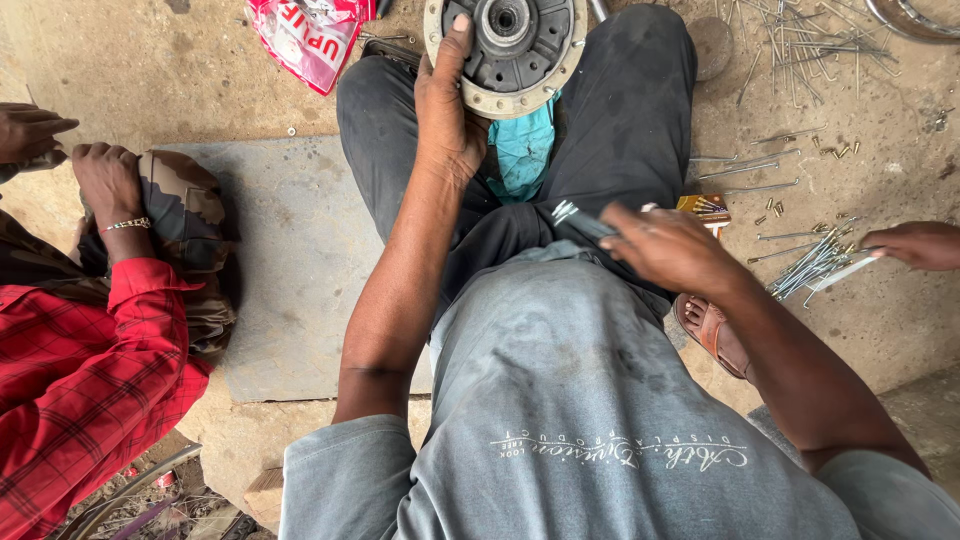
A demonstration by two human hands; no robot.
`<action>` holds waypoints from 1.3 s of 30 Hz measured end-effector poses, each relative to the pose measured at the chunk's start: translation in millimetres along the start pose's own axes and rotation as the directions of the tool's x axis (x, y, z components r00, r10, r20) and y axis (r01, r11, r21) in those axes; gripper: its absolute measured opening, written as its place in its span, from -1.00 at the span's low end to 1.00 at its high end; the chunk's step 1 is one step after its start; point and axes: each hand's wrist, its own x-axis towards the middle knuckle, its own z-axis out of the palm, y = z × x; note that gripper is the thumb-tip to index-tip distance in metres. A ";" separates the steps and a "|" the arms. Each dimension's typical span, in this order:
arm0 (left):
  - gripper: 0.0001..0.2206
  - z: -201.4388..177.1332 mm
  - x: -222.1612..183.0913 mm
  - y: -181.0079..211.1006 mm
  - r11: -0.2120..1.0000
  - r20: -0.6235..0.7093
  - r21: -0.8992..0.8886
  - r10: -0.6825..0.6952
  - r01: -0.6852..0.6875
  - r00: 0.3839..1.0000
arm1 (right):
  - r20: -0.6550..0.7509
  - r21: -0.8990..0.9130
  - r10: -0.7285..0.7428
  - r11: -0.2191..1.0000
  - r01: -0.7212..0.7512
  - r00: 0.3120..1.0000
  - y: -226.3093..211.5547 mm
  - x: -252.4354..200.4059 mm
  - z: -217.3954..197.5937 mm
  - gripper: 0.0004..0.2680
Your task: The person is assembling a bicycle wheel hub by inserting metal spokes into the hub flange while holding the assembly on their lap.
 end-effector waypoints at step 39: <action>-0.18 60.2 -14.8 -74.5 0.964 -0.163 0.243 0.150 -0.108 0.975 | -0.869 0.424 0.207 0.780 0.461 0.450 -39.4 24.8 -64.2 -0.93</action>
